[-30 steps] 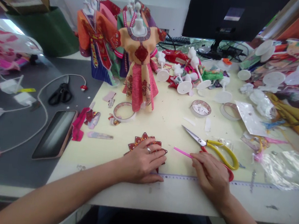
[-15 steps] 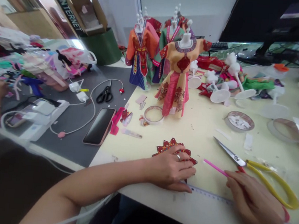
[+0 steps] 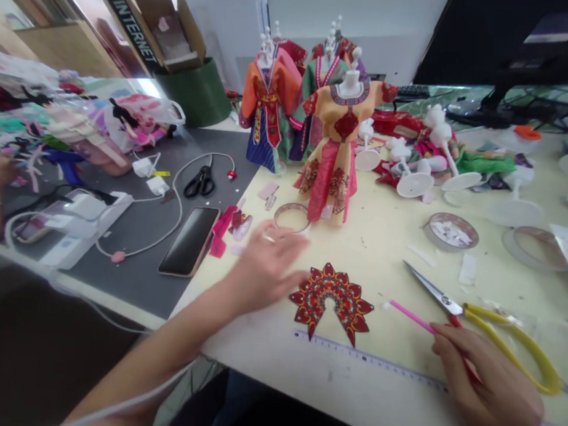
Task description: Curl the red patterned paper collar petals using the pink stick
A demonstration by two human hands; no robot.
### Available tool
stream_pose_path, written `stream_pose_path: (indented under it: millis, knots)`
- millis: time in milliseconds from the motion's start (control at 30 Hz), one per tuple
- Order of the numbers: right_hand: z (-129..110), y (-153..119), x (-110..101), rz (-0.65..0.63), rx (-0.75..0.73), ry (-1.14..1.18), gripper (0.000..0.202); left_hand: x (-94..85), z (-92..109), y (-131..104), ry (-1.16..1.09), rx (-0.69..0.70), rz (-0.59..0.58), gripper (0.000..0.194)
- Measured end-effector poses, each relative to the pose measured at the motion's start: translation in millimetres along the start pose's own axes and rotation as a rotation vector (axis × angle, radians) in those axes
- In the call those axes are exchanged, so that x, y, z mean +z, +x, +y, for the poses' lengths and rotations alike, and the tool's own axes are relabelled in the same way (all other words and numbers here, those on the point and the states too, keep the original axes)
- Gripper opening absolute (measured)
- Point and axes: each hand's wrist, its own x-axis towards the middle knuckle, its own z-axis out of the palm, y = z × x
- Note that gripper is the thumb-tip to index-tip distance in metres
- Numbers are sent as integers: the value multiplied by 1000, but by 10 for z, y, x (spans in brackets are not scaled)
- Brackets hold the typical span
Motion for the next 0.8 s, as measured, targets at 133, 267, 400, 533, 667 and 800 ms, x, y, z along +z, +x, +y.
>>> stream_pose_path:
  millis: [133,267,400,533,667,800]
  knots:
    - [-14,16,-36,-21,-12,-21,18,-294,-489,-486,334,-459,12,36]
    - [-23,27,-42,-34,-41,-82,19,-379,-778,-948,444,-761,-130,42]
    - [5,-3,-25,-1,-38,-78,17,-440,-862,-1082,344,-819,-211,49]
    - [39,-44,-22,-8,26,-44,18,-468,-890,-1016,400,-984,-201,72]
    - [59,-78,-19,-18,87,-28,20,-370,-945,-912,369,-1060,-312,83]
    - [70,-111,-8,-19,200,-40,25,-255,-1030,-817,392,-1090,-313,82]
